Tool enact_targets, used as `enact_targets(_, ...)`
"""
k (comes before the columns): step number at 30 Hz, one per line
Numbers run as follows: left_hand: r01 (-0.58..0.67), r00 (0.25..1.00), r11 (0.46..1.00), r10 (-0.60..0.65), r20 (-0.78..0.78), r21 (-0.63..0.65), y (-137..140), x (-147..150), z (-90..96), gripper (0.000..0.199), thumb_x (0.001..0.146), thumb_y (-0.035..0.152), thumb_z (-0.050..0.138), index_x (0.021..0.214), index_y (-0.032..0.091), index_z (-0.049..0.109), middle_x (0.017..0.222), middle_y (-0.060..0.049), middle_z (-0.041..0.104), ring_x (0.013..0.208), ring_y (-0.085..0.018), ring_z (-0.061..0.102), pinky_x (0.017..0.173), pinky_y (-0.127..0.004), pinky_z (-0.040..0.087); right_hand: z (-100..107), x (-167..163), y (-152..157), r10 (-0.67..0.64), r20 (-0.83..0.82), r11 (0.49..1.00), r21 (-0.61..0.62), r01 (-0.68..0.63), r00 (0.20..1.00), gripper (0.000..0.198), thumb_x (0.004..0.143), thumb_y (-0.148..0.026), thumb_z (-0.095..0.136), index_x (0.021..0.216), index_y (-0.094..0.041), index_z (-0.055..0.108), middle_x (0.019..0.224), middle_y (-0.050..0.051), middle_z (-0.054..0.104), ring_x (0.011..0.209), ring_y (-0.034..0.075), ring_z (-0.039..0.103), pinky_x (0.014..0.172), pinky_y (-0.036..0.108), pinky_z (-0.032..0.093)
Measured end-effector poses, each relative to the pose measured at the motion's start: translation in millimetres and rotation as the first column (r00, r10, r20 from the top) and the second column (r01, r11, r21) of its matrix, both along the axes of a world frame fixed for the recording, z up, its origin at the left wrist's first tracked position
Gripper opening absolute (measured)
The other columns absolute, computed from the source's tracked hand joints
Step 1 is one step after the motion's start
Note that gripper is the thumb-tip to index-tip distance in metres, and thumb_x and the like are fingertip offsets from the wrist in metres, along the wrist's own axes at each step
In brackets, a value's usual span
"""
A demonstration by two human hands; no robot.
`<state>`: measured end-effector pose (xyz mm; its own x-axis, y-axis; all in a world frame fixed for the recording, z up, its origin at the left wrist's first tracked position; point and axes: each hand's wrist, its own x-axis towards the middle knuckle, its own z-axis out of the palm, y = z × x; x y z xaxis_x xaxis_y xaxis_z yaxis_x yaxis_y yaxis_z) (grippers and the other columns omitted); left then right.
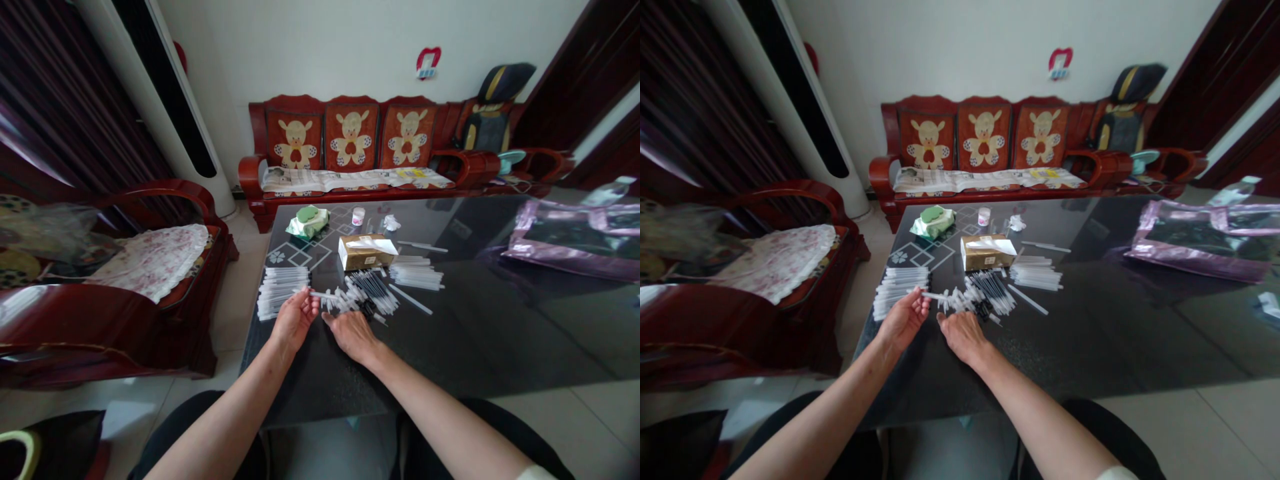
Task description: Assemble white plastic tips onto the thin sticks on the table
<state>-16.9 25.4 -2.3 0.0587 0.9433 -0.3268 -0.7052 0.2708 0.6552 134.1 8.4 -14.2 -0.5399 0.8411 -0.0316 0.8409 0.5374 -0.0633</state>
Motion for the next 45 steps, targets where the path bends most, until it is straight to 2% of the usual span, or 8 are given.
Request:
enact_targets(6,0.029,0.999,0.999,-0.027,-0.040,0.047,-0.9,1.0,-2.4,0.013,0.086,0.017,0.057,0.079,0.008,0.063,0.063,-0.005,0.064,0.052,-0.008,0.060,0.048,-0.015,0.051,-5.1,-0.2,-0.4,0.025,-0.077,1.000,0.019,-0.023,0.997,0.030,0.093,-0.018,0.036,0.100,-0.015,0.065,0.082,0.014,0.072,0.073,0.024,0.067,0.063,0.032,0.045)
enact_targets(10,0.005,0.999,0.999,-0.003,-0.045,0.050,0.1,-0.9,0.1,0.012,0.086,0.017,0.057,0.080,0.009,0.063,0.063,-0.005,0.064,0.052,-0.008,0.060,0.049,-0.016,0.051,0.1,5.0,0.0,-0.088,-0.363,0.996,-0.026,0.084,0.928,0.018,0.087,-0.022,0.050,0.090,-0.016,0.066,0.080,0.011,0.071,0.075,0.023,0.067,0.068,0.032,0.047)
enact_targets(12,-0.015,0.999,0.998,0.018,-0.050,0.054,1.0,-2.8,2.4,0.011,0.086,0.017,0.058,0.081,0.009,0.063,0.062,-0.004,0.064,0.052,-0.008,0.060,0.049,-0.016,0.051,5.0,10.9,1.2,-0.187,-0.582,0.982,-0.142,0.127,0.791,0.013,0.082,-0.020,0.055,0.088,-0.017,0.065,0.075,0.007,0.070,0.070,0.020,0.066,0.068,0.032,0.048)
enact_targets(15,-0.032,0.997,0.997,0.036,-0.064,0.065,1.4,-5.0,5.5,0.011,0.084,0.019,0.060,0.081,0.009,0.063,0.062,-0.004,0.064,0.052,-0.008,0.059,0.049,-0.016,0.051,14.0,23.6,0.7,-0.383,-0.804,0.905,-0.425,0.012,0.454,0.015,0.078,-0.021,0.057,0.091,-0.016,0.063,0.070,0.003,0.068,0.061,0.017,0.065,0.062,0.031,0.052)
enact_targets(18,-0.023,0.997,0.996,0.030,-0.078,0.089,-0.6,-4.0,7.4,0.013,0.082,0.021,0.063,0.081,0.009,0.063,0.062,-0.004,0.064,0.053,-0.008,0.059,0.049,-0.016,0.051,24.0,38.2,-4.8,-0.539,-0.826,0.810,-0.561,-0.169,0.164,0.024,0.073,-0.025,0.064,0.093,-0.013,0.064,0.075,0.005,0.069,0.062,0.017,0.067,0.060,0.032,0.054)
enact_targets(21,0.001,0.996,0.993,0.010,-0.089,0.120,-4.8,0.5,7.5,0.017,0.078,0.024,0.069,0.081,0.009,0.063,0.062,-0.003,0.064,0.054,-0.008,0.060,0.050,-0.016,0.050,32.1,50.9,-12.1,-0.606,-0.795,0.776,-0.599,-0.198,0.032,0.026,0.069,-0.025,0.069,0.091,-0.011,0.066,0.075,0.006,0.070,0.061,0.017,0.066,0.060,0.032,0.055)
enact_targets(25,0.043,0.993,0.991,-0.029,-0.112,0.124,-9.8,8.5,5.1,0.022,0.074,0.028,0.072,0.082,0.009,0.064,0.063,-0.004,0.065,0.055,-0.009,0.060,0.051,-0.017,0.050,35.3,61.6,-16.8,-0.622,-0.783,0.772,-0.613,-0.168,0.000,0.030,0.067,-0.023,0.071,0.095,-0.011,0.066,0.075,0.007,0.071,0.061,0.017,0.067,0.060,0.031,0.055)
enact_targets(45,0.076,0.981,0.988,-0.050,-0.189,0.133,-13.8,15.8,2.8,0.026,0.073,0.031,0.073,0.083,0.010,0.063,0.063,-0.005,0.065,0.055,-0.009,0.060,0.053,-0.018,0.050,29.6,59.4,-12.7,-0.556,-0.826,0.808,-0.563,-0.172,0.095,0.022,0.070,-0.024,0.071,0.086,-0.011,0.064,0.075,0.007,0.070,0.062,0.017,0.067,0.060,0.031,0.055)
